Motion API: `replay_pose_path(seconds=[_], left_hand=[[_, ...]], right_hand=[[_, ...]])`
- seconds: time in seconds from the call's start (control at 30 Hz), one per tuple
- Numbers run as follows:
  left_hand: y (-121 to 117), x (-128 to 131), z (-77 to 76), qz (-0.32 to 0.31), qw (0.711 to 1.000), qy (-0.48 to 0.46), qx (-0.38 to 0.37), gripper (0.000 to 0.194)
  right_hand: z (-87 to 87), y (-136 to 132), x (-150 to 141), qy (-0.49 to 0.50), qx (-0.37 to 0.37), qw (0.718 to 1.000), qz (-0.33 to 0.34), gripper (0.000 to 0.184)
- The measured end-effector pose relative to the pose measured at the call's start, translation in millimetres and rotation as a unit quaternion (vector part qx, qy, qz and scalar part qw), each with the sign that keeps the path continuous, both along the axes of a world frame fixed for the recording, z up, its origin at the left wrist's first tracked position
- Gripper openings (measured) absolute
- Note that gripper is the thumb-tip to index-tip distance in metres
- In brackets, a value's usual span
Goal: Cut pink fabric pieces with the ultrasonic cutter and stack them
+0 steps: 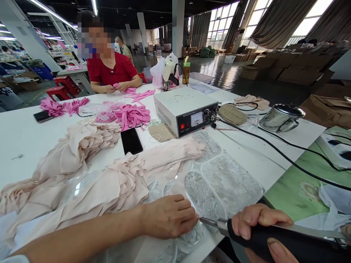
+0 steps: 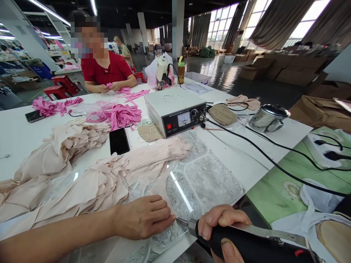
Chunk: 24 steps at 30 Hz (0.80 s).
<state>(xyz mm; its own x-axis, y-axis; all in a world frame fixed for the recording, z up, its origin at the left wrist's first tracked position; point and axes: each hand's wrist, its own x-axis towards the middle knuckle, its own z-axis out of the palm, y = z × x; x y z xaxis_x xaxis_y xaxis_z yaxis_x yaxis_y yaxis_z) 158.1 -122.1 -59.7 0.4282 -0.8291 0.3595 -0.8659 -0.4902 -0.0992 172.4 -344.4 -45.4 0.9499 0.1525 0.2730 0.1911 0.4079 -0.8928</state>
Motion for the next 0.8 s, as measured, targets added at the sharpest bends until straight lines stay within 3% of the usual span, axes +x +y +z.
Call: replay_pose_path(seconds=[0.3,0.6,0.8], left_hand=[[1.2,-0.7,-0.3,-0.009,1.000,0.010,0.005,0.016],[-0.6,-0.2,2.4,-0.009,1.000,0.015,-0.003,0.015],[0.3,-0.2,6.0,-0.017,0.999,0.023,0.018,0.014]], right_hand=[[-1.0,-0.8,1.0,-0.047,-0.017,0.998,0.038,0.007],[0.8,-1.6,-2.1,-0.037,0.001,0.999,0.001,0.009],[-3.0,-1.6,-1.1,-0.039,-0.003,0.999,0.029,0.006]])
